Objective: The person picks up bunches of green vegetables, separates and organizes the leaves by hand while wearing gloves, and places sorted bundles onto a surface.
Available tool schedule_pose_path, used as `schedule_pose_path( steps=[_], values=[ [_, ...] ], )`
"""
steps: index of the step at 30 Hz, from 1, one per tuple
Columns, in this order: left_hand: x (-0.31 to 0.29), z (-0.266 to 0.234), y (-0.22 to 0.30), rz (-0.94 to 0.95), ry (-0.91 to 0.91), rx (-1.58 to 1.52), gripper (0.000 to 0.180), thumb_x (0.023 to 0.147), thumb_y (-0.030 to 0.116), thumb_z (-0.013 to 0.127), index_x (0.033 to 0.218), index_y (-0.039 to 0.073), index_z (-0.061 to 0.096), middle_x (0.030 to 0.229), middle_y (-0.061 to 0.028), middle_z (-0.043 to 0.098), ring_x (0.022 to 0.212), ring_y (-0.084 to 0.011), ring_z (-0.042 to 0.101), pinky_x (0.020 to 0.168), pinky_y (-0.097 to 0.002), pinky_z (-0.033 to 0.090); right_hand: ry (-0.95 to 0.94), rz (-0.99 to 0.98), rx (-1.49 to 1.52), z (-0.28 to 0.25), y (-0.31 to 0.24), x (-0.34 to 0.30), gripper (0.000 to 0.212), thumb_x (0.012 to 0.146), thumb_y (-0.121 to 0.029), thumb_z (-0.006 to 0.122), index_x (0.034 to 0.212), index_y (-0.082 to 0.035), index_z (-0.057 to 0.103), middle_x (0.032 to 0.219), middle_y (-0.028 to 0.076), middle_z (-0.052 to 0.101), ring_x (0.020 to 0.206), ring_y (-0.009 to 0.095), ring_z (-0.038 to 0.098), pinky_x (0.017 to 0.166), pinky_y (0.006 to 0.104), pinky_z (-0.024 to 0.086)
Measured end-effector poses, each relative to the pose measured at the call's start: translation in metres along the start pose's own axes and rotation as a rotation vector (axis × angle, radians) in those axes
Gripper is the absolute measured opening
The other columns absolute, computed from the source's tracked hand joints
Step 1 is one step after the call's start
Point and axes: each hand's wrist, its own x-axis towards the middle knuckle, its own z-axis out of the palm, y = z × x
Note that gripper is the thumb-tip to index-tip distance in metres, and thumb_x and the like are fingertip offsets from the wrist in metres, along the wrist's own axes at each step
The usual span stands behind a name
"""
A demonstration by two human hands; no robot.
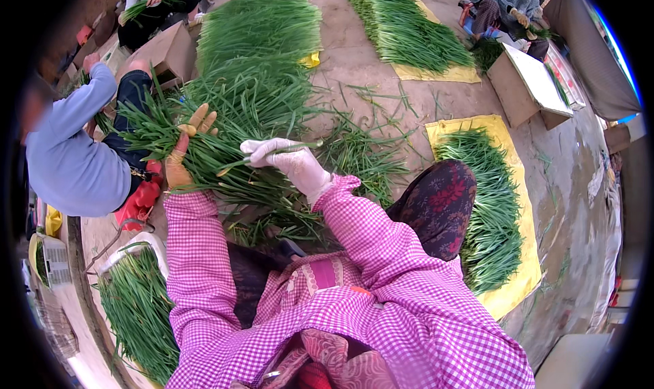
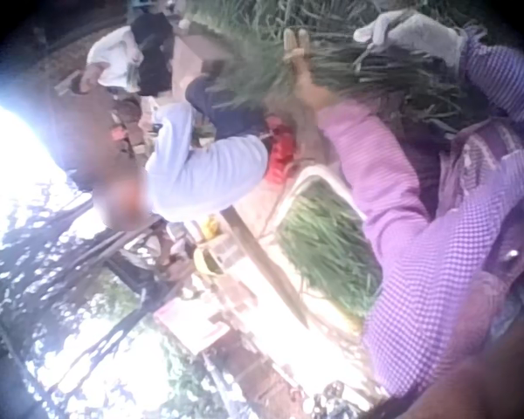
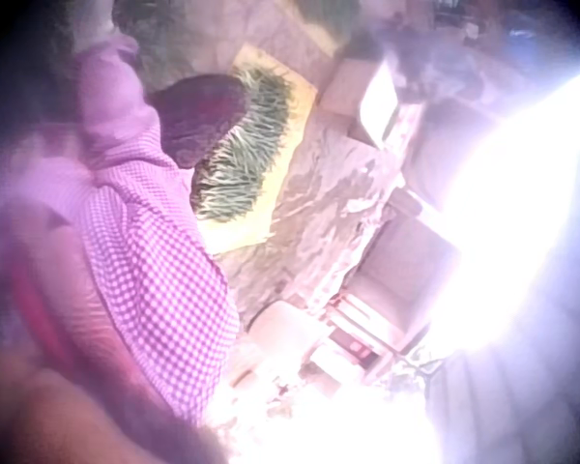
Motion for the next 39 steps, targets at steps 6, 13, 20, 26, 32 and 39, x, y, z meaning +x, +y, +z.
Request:
schedule_pose_path(
  steps=[6, 13, 20, 26, 32, 39],
  values=[
    [-0.004, -0.018, 0.012, 0.035, -0.053, -0.064, 0.010, 0.088, 0.016, 0.060, 0.087, 0.008, 0.054, 0.072, -0.0033, 0.052, 0.069, -0.0159, 0.049, 0.085, -0.0356, 0.038, -0.128, 0.174, -0.148, 0.000, -0.018, -0.013, 0.023, 0.089, -0.014, 0.055, 0.101, 0.002, 0.064, 0.114, 0.019, 0.061, 0.118, 0.027, 0.051, 0.098, 0.0379, 0.043],
    [-0.006, -0.028, 0.038, 0.125, -0.368, 0.015, 0.022, 0.087, 0.020, 0.059, 0.075, 0.011, 0.043, 0.058, 0.0019, 0.038, 0.058, -0.0132, 0.037, 0.073, -0.0312, 0.034, 0.474, 0.234, -0.336, -0.071, -0.036, -0.012, 0.048, 0.092, -0.047, 0.050, 0.111, -0.005, 0.063, 0.108, 0.010, 0.065, 0.097, 0.020, 0.062, 0.089, 0.0336, 0.046],
    [-0.012, -0.008, 0.014, -0.029, -0.345, -0.054, 0.029, 0.079, 0.024, 0.066, 0.074, 0.012, 0.040, 0.061, -0.0001, 0.041, 0.061, -0.0182, 0.042, 0.076, -0.0356, 0.036, 0.258, 0.560, -0.435, -0.042, 0.004, 0.034, 0.055, 0.093, -0.044, 0.049, 0.129, -0.003, 0.050, 0.123, 0.007, 0.055, 0.109, 0.013, 0.050, 0.094, 0.0291, 0.041],
    [-0.013, -0.006, 0.000, -0.114, 0.203, 0.106, 0.022, 0.080, 0.011, 0.067, 0.097, 0.003, 0.056, 0.095, -0.0090, 0.059, 0.090, -0.0216, 0.055, 0.080, -0.0353, 0.047, 0.186, 0.191, -0.647, 0.004, 0.014, 0.047, 0.044, 0.093, -0.031, 0.053, 0.120, 0.004, 0.055, 0.120, 0.015, 0.059, 0.109, 0.023, 0.056, 0.095, 0.0313, 0.040],
    [0.000, -0.004, -0.001, -0.235, -0.027, 0.041, 0.034, 0.081, 0.011, 0.068, 0.110, 0.001, 0.056, 0.118, -0.0150, 0.059, 0.107, -0.0249, 0.056, 0.091, -0.0384, 0.047, -0.079, 0.323, -1.417, 0.034, -0.008, 0.058, 0.051, 0.090, -0.040, 0.051, 0.119, 0.002, 0.054, 0.109, 0.024, 0.061, 0.106, 0.032, 0.058, 0.089, 0.0356, 0.045],
    [-0.010, -0.017, 0.001, -0.071, -0.132, 0.024, 0.021, 0.089, 0.027, 0.060, 0.099, 0.010, 0.056, 0.078, -0.0019, 0.054, 0.082, -0.0210, 0.055, 0.089, -0.0437, 0.044, -0.212, 0.251, -1.249, 0.002, -0.011, 0.029, 0.070, 0.082, -0.059, 0.055, 0.130, -0.009, 0.047, 0.118, 0.021, 0.058, 0.110, 0.034, 0.055, 0.095, 0.0395, 0.042]
  ],
)
